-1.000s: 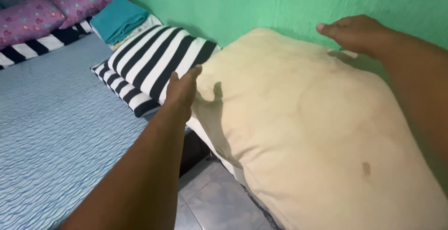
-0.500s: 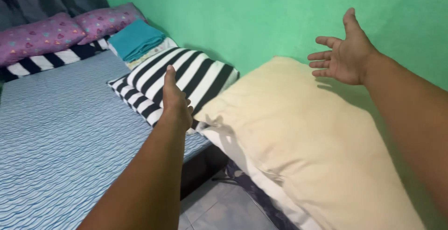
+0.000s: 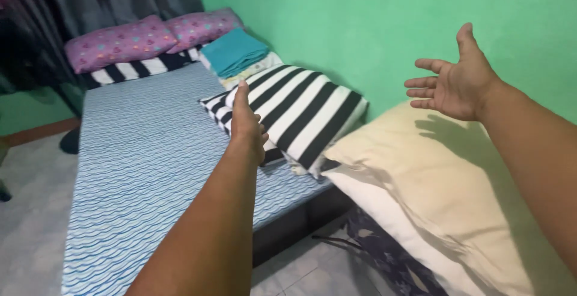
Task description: The person repeatedly picks up various pillows from a bed and places them into a cardboard box near a window. The pillows include a white pillow, a black-and-white striped pillow, a pink heart-patterned pillow, and a light blue pillow.
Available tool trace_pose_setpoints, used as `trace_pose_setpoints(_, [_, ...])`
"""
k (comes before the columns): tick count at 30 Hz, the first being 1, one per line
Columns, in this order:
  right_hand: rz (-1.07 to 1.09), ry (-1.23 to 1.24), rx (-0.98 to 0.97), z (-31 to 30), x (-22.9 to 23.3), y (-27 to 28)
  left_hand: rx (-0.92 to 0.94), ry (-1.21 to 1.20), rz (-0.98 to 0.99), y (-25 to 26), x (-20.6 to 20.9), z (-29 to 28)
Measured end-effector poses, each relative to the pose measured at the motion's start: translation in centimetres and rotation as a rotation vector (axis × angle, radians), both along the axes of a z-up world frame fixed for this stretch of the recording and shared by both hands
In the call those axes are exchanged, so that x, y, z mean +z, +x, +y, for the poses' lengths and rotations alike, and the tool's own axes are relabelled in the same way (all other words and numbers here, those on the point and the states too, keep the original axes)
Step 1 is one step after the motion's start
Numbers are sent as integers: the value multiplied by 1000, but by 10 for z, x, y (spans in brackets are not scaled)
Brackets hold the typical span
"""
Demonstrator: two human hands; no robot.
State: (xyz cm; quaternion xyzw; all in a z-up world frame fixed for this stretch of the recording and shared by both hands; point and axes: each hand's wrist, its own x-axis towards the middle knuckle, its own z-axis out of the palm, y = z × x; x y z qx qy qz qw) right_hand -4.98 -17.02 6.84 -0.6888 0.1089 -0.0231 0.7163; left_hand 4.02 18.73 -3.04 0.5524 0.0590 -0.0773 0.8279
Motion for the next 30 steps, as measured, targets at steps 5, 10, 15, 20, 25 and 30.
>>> trace_pose_setpoints(5, [11,8,61,31,-7,40,28,-38,-30,26,-12,35])
trace_pose_setpoints(10, [23,40,139,56,-21,82,73,3,-17,51,-24,63])
trace_pose_setpoints(15, [27,32,180,72,-31,136,134,7,20,83,-31,78])
trace_pose_setpoints(20, [65,43,204,82,-43,198,164,5,34,129,-40,81])
trace_pose_setpoints(25, [139,-36,173,86,-49,247,179,24,77,169,-42,60])
trace_pose_setpoints(30, [187,-86,168,77,-56,292,178,18,127,220,-69,38])
